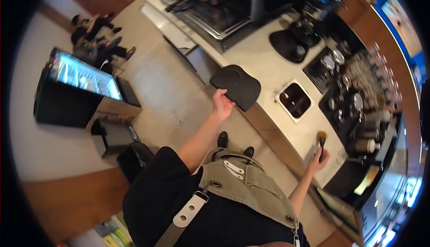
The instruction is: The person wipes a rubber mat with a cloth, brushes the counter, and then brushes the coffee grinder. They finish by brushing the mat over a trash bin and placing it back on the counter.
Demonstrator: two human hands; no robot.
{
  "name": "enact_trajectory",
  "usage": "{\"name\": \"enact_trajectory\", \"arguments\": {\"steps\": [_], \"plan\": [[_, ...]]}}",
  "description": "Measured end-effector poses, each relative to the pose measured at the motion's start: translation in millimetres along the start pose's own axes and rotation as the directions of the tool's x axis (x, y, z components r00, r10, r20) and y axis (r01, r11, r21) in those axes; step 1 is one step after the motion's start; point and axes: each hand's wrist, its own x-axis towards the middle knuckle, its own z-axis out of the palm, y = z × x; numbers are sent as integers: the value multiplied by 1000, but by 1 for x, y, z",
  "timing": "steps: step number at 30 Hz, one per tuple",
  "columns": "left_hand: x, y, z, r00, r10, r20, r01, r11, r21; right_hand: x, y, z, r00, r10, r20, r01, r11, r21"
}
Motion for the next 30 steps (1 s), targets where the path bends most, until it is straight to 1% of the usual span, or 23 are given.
{"name": "enact_trajectory", "arguments": {"steps": [1,2,3,6,7,9,11,12,14,15,18,19,20,22,24,26,28,29,30], "plan": [[-8,1,-3,999,31,-12,-31,999,-12,-1,3,-8,997,-59,49,63,995,-78],[-14,2,-6,998,54,-25,-54,998,-22,-2,3,-11,994,-73,78,78,995,-67],[-23,5,-5,995,96,-34,-97,994,-41,-3,1,-15,991,-83,101,93,991,-100],[-44,18,-9,983,177,-54,-182,976,-119,5,-2,-20,992,8,125,18,978,-206],[-52,25,-17,981,183,-63,-189,975,-119,10,0,-25,985,-19,170,75,942,-328],[-59,39,-29,981,188,-50,-193,972,-135,23,1,-23,985,-56,165,112,928,-356],[-75,62,-19,964,241,-116,-257,954,-151,32,9,-17,981,-115,157,170,898,-405],[-82,75,-15,954,263,-144,-285,946,-157,35,10,-14,984,-101,146,153,901,-405],[-91,100,-20,936,319,-150,-342,925,-163,36,8,-7,990,-73,118,115,905,-410],[-94,115,-25,925,347,-154,-371,913,-171,34,-1,0,985,-157,69,171,877,-449],[-104,161,-50,910,391,-140,-412,892,-184,26,-83,33,909,-407,-88,329,831,-448],[-110,175,-48,894,420,-155,-444,876,-187,17,-121,53,920,-366,-139,302,889,-344],[-122,191,-40,878,448,-170,-476,859,-188,14,-149,73,896,-425,-131,387,890,-242],[-131,221,-49,858,483,-173,-510,839,-190,4,-197,115,837,-530,-131,531,847,-30],[-139,245,-72,853,500,-151,-521,831,-194,-11,-255,162,783,-608,-134,622,771,137],[-147,266,-87,833,531,-156,-554,805,-213,-21,-302,212,672,-730,-123,717,601,353],[-157,285,-93,812,557,-177,-584,779,-230,-50,-375,274,500,-858,-121,786,390,480],[-161,293,-102,807,574,-138,-590,773,-235,-63,-406,299,445,-895,-17,747,361,559],[-167,300,-113,801,590,-100,-595,767,-240,-75,-432,340,463,-885,50,612,360,704]]}}
